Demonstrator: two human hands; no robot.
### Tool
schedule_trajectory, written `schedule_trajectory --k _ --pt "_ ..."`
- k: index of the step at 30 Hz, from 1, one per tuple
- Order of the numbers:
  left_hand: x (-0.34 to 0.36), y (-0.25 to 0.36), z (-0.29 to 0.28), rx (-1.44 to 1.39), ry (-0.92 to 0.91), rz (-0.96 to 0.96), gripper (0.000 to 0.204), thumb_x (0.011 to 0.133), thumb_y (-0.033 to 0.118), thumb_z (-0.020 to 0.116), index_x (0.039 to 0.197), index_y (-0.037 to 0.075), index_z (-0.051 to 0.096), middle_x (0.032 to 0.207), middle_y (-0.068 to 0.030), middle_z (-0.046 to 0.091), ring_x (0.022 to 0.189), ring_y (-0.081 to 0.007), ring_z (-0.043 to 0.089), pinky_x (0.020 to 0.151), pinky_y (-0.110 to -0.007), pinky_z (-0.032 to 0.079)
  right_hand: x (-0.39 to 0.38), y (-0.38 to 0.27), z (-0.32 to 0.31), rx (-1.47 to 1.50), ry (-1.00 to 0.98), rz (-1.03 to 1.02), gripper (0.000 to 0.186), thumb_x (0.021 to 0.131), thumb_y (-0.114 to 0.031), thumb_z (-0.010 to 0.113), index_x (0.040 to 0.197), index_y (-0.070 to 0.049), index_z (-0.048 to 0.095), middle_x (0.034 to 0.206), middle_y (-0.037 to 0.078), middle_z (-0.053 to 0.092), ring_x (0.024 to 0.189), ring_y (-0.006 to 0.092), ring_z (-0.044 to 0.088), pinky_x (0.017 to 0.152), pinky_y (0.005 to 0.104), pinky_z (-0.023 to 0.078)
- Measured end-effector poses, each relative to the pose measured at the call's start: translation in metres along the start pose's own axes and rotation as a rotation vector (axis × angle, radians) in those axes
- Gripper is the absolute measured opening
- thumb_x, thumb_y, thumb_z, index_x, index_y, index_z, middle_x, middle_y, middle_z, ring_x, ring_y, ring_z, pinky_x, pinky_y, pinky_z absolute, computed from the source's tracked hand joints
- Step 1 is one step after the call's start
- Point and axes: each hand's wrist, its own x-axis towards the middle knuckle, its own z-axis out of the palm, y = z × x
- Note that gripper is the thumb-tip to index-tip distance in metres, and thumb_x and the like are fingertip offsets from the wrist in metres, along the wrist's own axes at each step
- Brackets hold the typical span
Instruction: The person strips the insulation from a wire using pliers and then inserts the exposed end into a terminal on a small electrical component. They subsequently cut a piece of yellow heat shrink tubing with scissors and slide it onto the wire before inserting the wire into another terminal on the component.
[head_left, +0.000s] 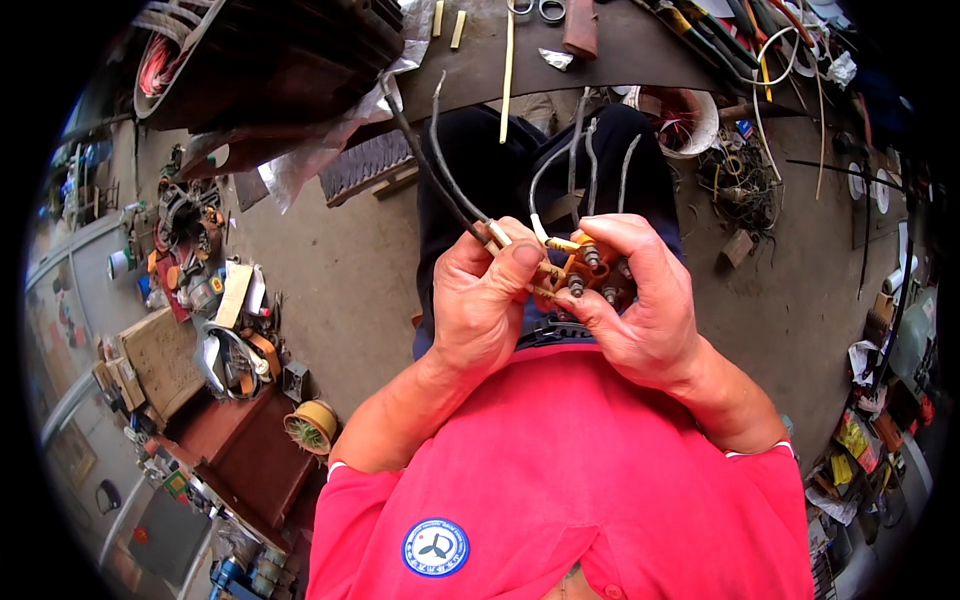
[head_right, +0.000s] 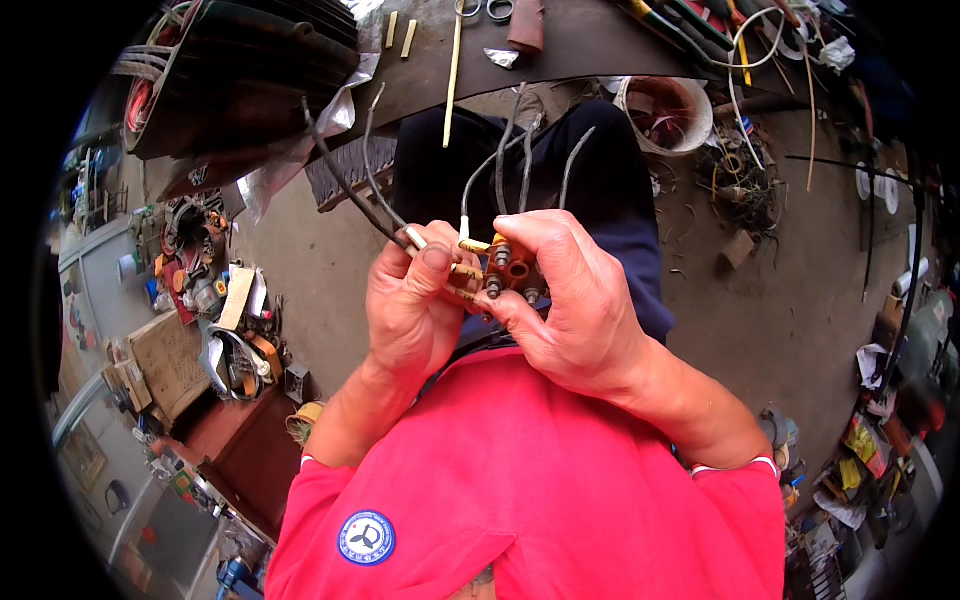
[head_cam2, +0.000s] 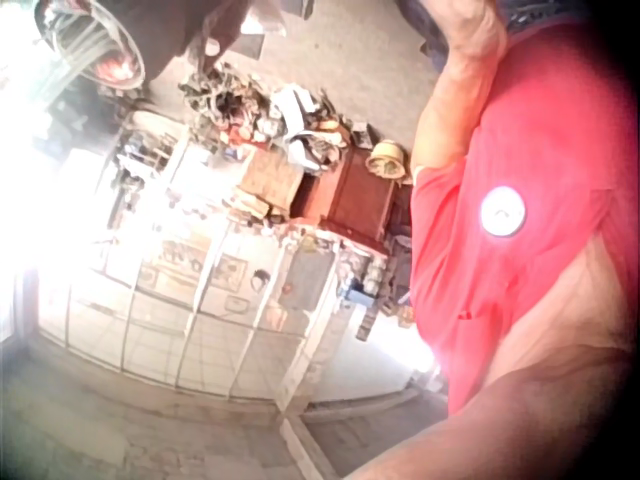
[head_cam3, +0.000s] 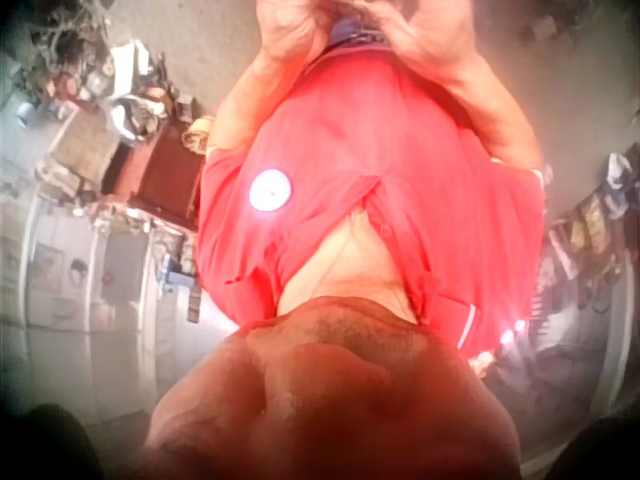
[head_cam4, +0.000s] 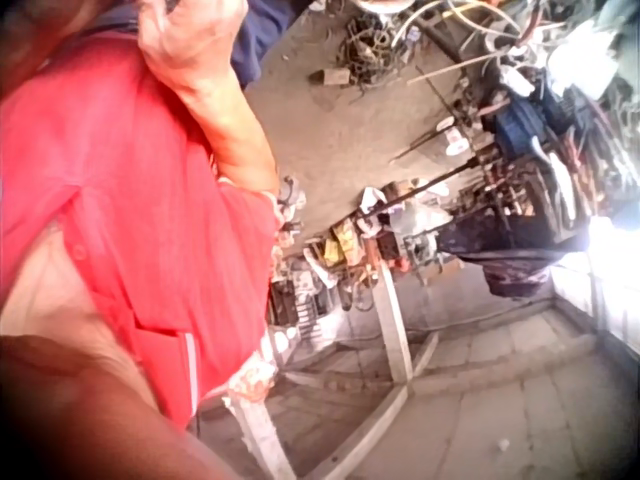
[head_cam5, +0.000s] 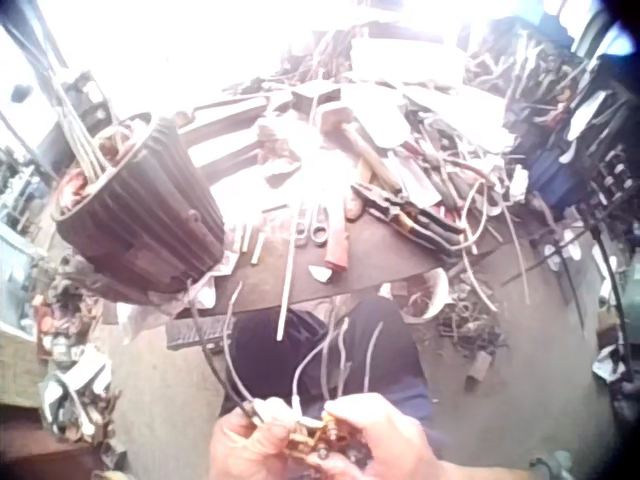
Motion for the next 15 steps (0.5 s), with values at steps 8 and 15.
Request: schedule_trajectory --k 8,15 --pt "0.008 -0.019 -0.010 -0.115 0.103 -0.063 0.012 0.102 0.019 0.064 0.102 0.007 0.062 0.091 -0.0051 0.069 0.076 -0.0147 0.068 0.066 -0.031 0.056 0.006 0.011 -0.002 -0.090 -0.073 0.016 0.062 0.072 0.001 0.081 0.128 0.000 0.054 0.112 0.019 0.060 0.092 0.0323 0.066 0.076 0.0360 0.057" --pt "0.021 -0.005 -0.035 -0.295 0.032 -0.065 0.030 0.107 0.030 0.051 0.114 0.004 0.064 0.113 -0.0115 0.071 0.104 -0.0259 0.069 0.090 -0.047 0.058 0.002 0.013 -0.016 0.088 0.195 0.145 0.046 0.083 -0.004 0.073 0.127 -0.003 0.060 0.134 0.014 0.056 0.110 0.0224 0.062 0.084 0.0315 0.056"
